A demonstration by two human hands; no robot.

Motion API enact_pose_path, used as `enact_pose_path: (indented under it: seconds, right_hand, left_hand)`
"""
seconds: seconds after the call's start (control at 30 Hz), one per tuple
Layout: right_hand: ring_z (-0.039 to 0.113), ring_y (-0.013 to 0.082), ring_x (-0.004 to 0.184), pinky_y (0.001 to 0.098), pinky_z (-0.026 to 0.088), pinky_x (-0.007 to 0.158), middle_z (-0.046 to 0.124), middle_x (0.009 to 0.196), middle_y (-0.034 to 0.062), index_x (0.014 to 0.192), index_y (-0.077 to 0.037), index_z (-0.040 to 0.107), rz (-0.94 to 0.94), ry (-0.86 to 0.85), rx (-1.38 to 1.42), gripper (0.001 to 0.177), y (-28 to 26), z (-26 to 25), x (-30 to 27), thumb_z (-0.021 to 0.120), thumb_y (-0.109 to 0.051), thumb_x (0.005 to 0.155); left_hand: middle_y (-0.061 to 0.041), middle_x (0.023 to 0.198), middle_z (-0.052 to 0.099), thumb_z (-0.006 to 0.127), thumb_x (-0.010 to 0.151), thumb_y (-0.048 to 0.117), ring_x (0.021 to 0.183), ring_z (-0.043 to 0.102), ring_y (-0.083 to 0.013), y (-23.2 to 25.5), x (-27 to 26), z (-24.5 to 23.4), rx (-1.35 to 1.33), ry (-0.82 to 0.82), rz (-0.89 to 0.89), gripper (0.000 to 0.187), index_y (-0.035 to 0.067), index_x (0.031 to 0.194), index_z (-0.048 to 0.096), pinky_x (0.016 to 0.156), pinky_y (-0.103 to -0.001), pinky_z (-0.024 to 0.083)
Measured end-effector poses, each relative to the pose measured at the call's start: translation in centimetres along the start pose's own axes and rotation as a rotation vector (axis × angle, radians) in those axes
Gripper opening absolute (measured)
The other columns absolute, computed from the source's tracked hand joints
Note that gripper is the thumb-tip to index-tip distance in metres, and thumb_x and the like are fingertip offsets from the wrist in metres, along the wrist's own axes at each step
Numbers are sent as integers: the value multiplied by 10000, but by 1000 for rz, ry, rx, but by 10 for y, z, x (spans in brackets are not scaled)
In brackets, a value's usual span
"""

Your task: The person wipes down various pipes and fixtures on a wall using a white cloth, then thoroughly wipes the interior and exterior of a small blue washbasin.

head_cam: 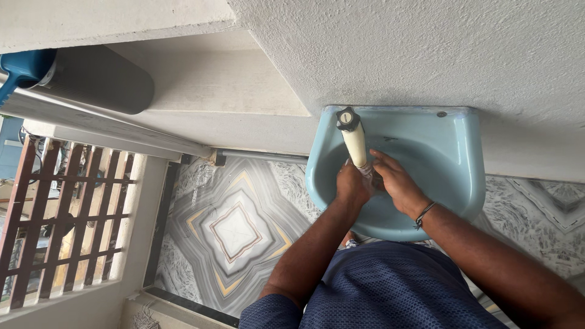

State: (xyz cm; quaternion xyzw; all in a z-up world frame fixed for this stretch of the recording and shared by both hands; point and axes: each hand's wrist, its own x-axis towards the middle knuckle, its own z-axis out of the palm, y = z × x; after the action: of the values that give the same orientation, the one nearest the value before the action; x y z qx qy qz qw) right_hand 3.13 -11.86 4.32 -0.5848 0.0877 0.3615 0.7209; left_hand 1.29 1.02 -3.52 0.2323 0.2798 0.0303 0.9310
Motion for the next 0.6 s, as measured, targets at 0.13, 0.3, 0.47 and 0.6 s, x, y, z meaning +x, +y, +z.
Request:
enact_pose_path:
  seconds: [0.13, 0.3, 0.47, 0.6]
  right_hand:
    - [606, 169, 1140, 475, 532, 835, 611, 1260, -28, 1490, -298, 431, 220, 72, 219, 548, -16, 27, -10, 493, -440, 965]
    - [702, 220, 879, 425, 568, 671, 693, 1062, 56, 1237, -130, 623, 205, -40, 297, 335, -1, 11, 20, 582, -312, 959]
    - [672, 182, 703, 314, 509, 559, 709, 875, 36, 1086, -117, 673, 286, -70, 338, 181, 20, 1, 59, 650, -209, 932]
    - [569, 165, 638, 306, 427, 510, 646, 768, 11, 931, -120, 663, 363, 0, 179, 223, 29, 18, 80, 742, -328, 943]
  left_hand:
    - [-107, 1281, 599, 343, 1068, 472, 1183, 599, -258, 19, -36, 36, 198, 159, -161, 536, 66, 1378, 507, 1004, -466, 473]
    - [-311, 1485, 490, 323, 1133, 575, 1490, 374, -445, 48, -75, 30, 556, -151, -63, 778, -93, 1516, 427, 1249, -495, 275]
    - [-211, 1659, 236, 259, 1028, 594, 1571, 136, -341, 77, -114, 46, 767, -18, -51, 812, 10, 1591, 284, 1251, -516, 123]
    - [-183, 1691, 132, 294, 1022, 558, 1579, 75, -348, 76, -121, 50, 678, 76, -102, 777, 70, 1611, 157, 1254, -571, 112]
